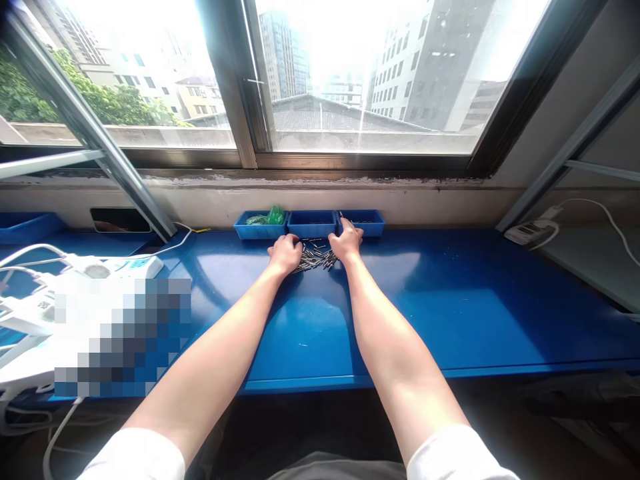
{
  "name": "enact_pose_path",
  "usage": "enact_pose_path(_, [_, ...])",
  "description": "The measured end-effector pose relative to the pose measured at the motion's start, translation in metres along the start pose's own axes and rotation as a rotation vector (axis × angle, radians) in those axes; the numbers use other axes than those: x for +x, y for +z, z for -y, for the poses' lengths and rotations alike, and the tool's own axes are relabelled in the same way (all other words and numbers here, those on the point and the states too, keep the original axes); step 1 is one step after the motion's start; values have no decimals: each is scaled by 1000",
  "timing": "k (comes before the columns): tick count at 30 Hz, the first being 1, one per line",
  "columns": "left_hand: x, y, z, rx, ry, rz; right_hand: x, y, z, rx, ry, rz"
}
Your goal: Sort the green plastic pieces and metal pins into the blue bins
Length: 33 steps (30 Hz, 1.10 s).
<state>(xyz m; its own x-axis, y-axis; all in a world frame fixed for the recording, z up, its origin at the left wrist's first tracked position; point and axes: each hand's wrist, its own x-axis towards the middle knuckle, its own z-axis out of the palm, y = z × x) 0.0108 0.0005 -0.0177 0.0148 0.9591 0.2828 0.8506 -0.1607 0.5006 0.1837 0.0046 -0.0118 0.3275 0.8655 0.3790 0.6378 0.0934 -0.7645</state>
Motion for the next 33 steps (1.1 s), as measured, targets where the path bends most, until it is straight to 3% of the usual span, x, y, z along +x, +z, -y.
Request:
enact_pose_path(8, [-1, 0, -1, 26, 7, 19, -1, 1, 0, -50, 68, 129])
enact_pose_path(15, [1, 1, 1, 18, 23, 50, -2, 3, 1, -41, -55, -78])
enact_pose_path(24, [-8, -6, -1, 41, 219, 221, -4, 15, -5, -261, -126, 212])
enact_pose_path(33, [-9, -4, -1, 88, 264, 249, -7, 14, 4, -352, -68, 282])
